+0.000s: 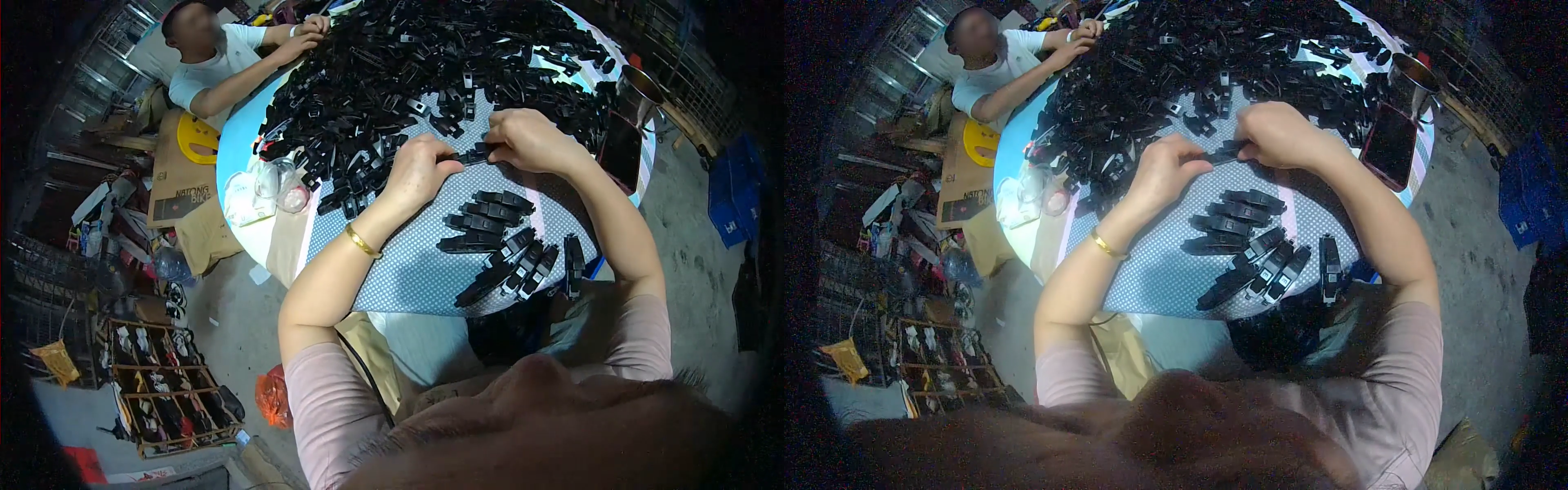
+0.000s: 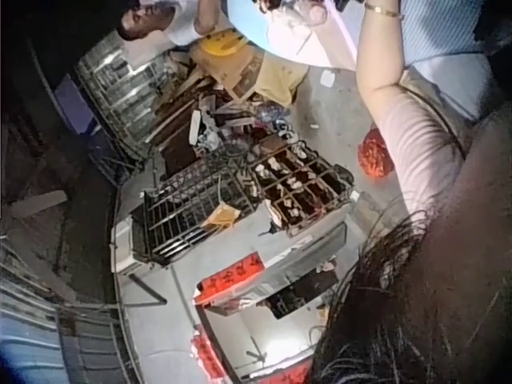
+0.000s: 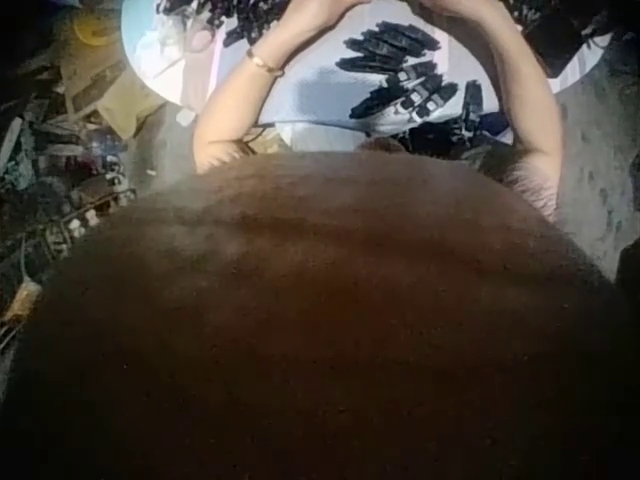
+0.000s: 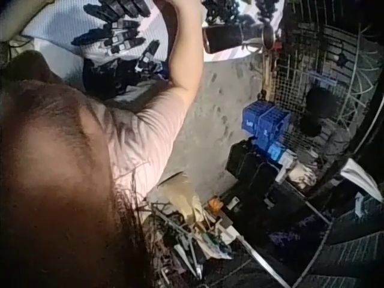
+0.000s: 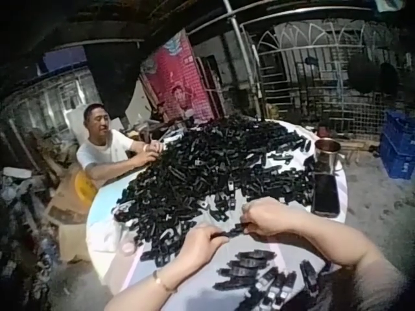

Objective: The recorder is sorting and arranging small black plastic components from a large pile onto a structured surface.

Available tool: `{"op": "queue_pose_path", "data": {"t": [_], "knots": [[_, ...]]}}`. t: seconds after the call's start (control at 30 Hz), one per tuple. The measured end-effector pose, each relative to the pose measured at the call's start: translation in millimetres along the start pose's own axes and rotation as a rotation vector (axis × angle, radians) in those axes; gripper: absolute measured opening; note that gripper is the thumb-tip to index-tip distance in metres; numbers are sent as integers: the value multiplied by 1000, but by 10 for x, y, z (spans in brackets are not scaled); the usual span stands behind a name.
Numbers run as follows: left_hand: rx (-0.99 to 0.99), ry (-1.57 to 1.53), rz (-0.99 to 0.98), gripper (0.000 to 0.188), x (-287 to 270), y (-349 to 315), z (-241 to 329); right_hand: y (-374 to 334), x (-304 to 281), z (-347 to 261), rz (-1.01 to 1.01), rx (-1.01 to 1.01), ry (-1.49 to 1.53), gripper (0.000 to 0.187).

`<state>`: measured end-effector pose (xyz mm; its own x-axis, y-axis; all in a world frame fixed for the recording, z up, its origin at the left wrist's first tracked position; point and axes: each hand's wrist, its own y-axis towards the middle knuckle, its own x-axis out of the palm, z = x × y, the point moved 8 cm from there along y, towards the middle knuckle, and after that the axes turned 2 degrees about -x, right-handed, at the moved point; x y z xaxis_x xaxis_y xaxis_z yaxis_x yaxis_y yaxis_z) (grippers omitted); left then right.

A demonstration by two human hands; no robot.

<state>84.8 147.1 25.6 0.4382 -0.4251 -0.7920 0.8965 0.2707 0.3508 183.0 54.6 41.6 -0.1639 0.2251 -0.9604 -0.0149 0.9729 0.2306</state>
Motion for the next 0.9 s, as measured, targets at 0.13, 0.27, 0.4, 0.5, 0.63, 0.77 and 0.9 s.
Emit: {"op": "queue_pose_path", "data": {"t": [0.13, 0.27, 0.4, 0.5, 0.63, 0.77, 0.9], "knots": [[69, 0, 12, 24, 11, 34, 32, 49, 51, 7, 60, -92, 50, 26], [47, -54, -35, 23, 85, 40, 15, 84, 146, -33, 73, -99, 247, 28], [58, -50, 30, 20, 52, 54, 75, 64, 111, 16, 126, -98, 272, 26], [143, -175, -96, 23, 182, 22, 164, 115, 233, 98, -22, -97, 479, 29], [272, -158, -127, 23, 232, -19, 260, 176, -101, 436, 459, 156, 356, 22], [275, -205, -188, 18, 272, -20, 237, 512, -97, 703, 488, 144, -35, 30], [351, -231, -122, 20, 270, -47, 183, 915, 27, 718, 374, 155, -225, 46]]}}
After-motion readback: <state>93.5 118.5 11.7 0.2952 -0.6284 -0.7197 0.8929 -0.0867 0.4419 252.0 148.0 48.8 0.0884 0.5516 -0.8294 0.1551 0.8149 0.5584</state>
